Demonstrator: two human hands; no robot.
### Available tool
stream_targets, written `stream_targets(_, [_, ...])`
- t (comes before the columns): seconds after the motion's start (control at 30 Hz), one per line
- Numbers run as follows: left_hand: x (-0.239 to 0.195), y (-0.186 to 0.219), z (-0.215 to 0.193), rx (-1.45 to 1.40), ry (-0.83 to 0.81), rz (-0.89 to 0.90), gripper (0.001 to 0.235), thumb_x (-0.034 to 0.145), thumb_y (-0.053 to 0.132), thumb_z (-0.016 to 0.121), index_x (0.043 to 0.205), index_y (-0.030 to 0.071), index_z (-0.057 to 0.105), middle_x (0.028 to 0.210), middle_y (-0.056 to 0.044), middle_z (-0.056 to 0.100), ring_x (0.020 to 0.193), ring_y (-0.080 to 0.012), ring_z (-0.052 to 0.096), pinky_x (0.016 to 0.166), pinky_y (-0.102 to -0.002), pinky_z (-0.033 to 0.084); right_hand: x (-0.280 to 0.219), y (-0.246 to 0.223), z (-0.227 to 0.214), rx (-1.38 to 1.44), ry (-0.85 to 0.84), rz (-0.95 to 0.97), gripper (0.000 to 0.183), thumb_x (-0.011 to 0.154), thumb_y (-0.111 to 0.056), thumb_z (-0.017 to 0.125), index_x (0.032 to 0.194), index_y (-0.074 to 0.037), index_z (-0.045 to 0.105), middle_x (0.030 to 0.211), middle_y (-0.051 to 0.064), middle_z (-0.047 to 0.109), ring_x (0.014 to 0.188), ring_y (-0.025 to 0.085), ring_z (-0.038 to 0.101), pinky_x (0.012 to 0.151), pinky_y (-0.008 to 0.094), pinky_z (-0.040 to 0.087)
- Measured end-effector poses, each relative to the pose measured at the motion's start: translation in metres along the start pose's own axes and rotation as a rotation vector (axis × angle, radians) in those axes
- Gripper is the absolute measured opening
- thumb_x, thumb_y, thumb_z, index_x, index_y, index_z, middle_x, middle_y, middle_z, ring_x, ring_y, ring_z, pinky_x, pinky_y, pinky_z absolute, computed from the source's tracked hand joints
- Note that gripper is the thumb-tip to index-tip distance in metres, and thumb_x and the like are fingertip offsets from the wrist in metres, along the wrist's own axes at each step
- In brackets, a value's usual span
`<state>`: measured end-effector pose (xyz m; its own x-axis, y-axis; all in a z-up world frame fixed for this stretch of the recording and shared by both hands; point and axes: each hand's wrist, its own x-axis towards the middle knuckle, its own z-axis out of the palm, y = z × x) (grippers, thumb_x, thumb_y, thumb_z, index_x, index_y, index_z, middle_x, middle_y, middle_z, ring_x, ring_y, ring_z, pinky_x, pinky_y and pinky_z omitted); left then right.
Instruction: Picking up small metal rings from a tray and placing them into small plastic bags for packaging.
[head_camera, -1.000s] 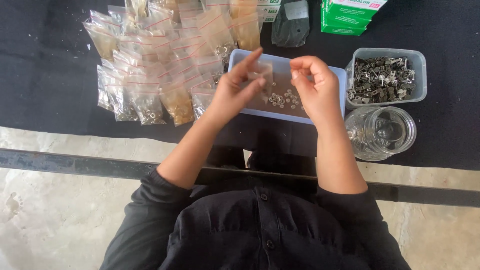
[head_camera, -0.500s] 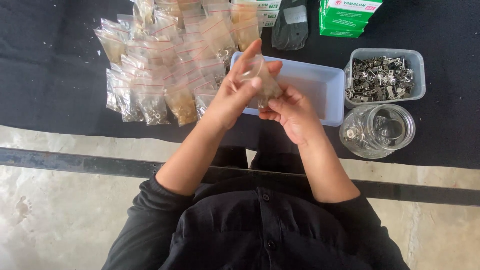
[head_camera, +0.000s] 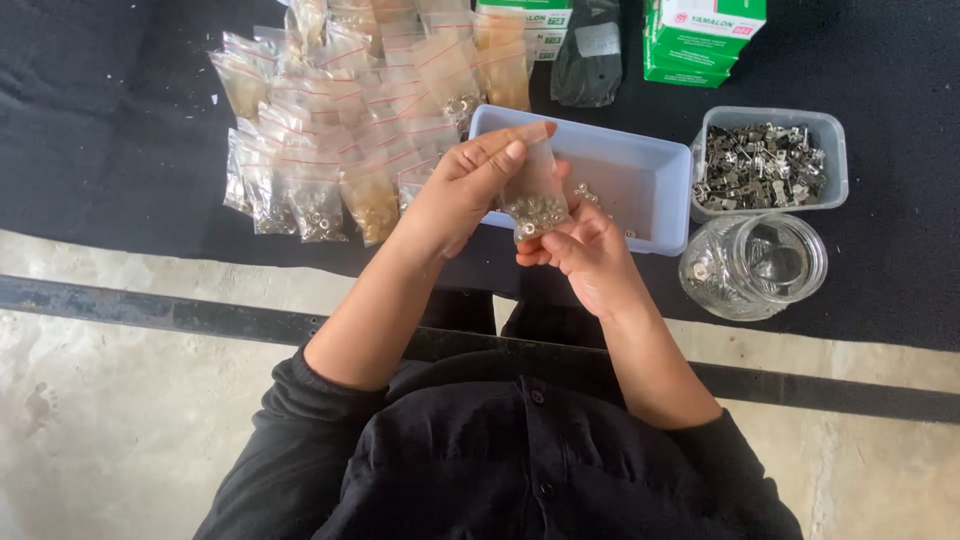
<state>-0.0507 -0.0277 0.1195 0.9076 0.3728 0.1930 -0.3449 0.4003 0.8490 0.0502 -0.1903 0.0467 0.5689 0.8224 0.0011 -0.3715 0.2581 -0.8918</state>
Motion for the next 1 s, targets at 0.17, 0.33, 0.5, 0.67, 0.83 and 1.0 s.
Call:
stream_targets(0.17, [-0.004, 0.001, 0.001, 0.061, -0.036, 0.01, 0.038, 0.108, 0.028, 0.059, 0.138, 0.004, 0.065, 0.11, -0.02, 0.077, 0.11, -0.0262, 0.072, 0.093, -0.045, 0.062, -0.005, 0.0, 0.001, -0.094, 0.038, -0.036, 0.019, 0.096, -0.012, 0.071, 0.105, 0.001, 0.062, 0.086, 0.027, 0.074, 0.08, 0.036, 0.078, 0.072, 0.046, 0.068])
stream_targets(0.33, [-0.003, 0.001, 0.006, 0.07, -0.046, 0.037, 0.053, 0.105, 0.037, 0.065, 0.144, 0.001, 0.058, 0.115, -0.015, 0.076, 0.109, -0.0194, 0.072, 0.094, -0.043, 0.062, -0.007, -0.001, 0.003, -0.112, 0.111, -0.139, 0.014, 0.099, -0.012, 0.068, 0.103, 0.001, 0.063, 0.087, 0.027, 0.073, 0.08, 0.037, 0.078, 0.072, 0.047, 0.068])
stream_targets(0.5, [-0.014, -0.025, 0.017, 0.28, -0.131, -0.013, 0.02, 0.098, 0.022, 0.074, 0.11, 0.005, 0.075, 0.086, -0.008, 0.076, 0.089, -0.009, 0.067, 0.079, -0.03, 0.06, -0.012, -0.008, 0.012, -0.098, 0.202, -0.278, 0.013, 0.101, -0.013, 0.067, 0.098, 0.0, 0.063, 0.088, 0.026, 0.073, 0.082, 0.039, 0.078, 0.071, 0.05, 0.069])
stream_targets(0.67, [-0.011, -0.019, 0.017, 0.393, -0.101, -0.013, 0.02, 0.099, 0.023, 0.073, 0.102, 0.003, 0.075, 0.081, -0.006, 0.074, 0.08, -0.0077, 0.065, 0.071, -0.028, 0.058, -0.017, -0.028, 0.006, -0.415, 0.27, -0.383, 0.02, 0.1, -0.016, 0.07, 0.109, 0.0, 0.064, 0.102, 0.024, 0.071, 0.092, 0.033, 0.074, 0.081, 0.05, 0.064])
stream_targets(0.83, [-0.018, -0.026, 0.021, 0.341, -0.227, -0.163, 0.015, 0.091, 0.018, 0.08, 0.089, 0.004, 0.073, 0.074, -0.007, 0.074, 0.07, -0.0093, 0.068, 0.066, -0.023, 0.058, -0.013, -0.063, 0.009, -0.48, 0.166, -0.442, 0.033, 0.098, -0.037, 0.072, 0.104, -0.006, 0.064, 0.125, 0.017, 0.067, 0.114, 0.025, 0.067, 0.103, 0.046, 0.054])
stream_targets(1.0, [-0.026, -0.055, 0.016, 0.182, -0.165, -0.203, 0.015, 0.094, 0.014, 0.078, 0.099, 0.001, 0.073, 0.085, -0.008, 0.078, 0.082, -0.0077, 0.074, 0.076, -0.021, 0.062, -0.007, -0.05, 0.001, -0.345, 0.26, -0.433, 0.012, 0.101, -0.014, 0.07, 0.096, -0.003, 0.074, 0.093, 0.015, 0.075, 0.091, 0.021, 0.071, 0.093, 0.042, 0.06])
